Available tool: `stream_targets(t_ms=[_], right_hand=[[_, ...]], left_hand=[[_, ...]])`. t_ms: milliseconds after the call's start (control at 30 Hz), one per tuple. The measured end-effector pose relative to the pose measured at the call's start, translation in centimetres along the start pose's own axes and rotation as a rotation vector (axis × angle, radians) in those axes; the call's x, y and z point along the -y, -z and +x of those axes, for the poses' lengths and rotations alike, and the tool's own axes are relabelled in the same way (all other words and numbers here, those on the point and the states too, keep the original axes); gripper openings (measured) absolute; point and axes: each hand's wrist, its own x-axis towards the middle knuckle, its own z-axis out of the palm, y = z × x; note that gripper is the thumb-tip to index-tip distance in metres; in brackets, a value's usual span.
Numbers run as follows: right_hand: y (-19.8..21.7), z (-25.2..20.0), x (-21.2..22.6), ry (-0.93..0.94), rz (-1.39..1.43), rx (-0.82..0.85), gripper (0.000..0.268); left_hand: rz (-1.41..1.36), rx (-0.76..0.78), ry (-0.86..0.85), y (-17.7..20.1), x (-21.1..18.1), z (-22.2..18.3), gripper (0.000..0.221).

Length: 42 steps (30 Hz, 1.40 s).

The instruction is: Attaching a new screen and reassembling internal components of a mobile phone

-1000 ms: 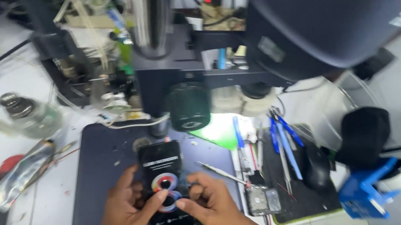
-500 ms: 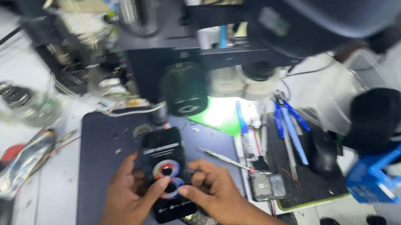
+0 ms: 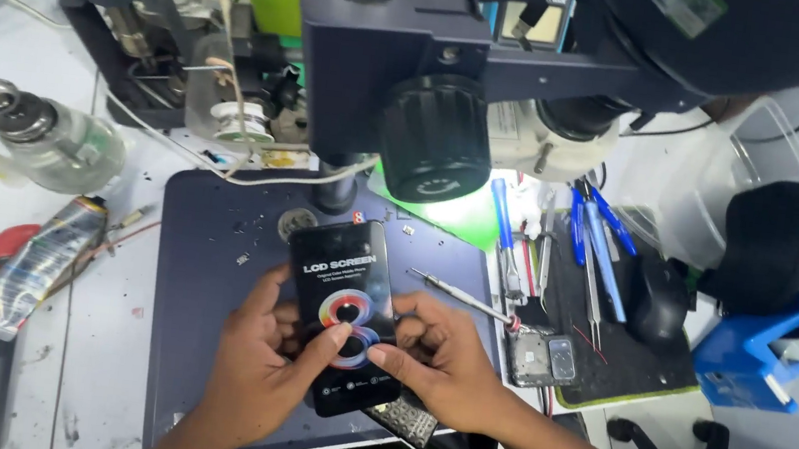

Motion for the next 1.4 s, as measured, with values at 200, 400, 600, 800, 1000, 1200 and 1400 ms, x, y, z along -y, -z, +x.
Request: stream_targets(t_ms=[200,400,600,800,1000,1200,1400], right_hand=[[0.0,-0.2,-0.9,-0.011,0.015,0.007,0.028],[0.1,-0.2,-1.0,-0.027,0.015,-0.001,0.028],[0.1,-0.2,-0.9,-0.022,0.022,0.01,0.026],[0.1,-0.2,-0.9,-0.024,0.01,0.006,0.025],[0.1,-0.1,-0.8,0.008,-0.006,0.011,0.024],[0.2,-0.2,-0.9,0.011,-0.012,0.01,0.024],[0.2,-0.2,-1.0,0.005,0.005,0.011,0.025]], left_hand=[[0.004,-0.003,0.02,0.0,0.2,-0.1,0.073],[-0.031,-0.011,0.075,-0.1,-0.3,-0.1,0.068],[-0.024,-0.005,0.056,-0.1,-0.3,-0.1,0.069],[-0.026,-0.012,0.065,-0.1,-0.1,-0.1,0.071],[-0.019,-0.016,0.099,-0.2,-0.6,-0.1,0.07],[-0.009,-0.02,0.093,-0.2,-0.7,-0.1,0.071],[0.0,-0.033,0.1,-0.3,-0.5,-0.1,0.07]])
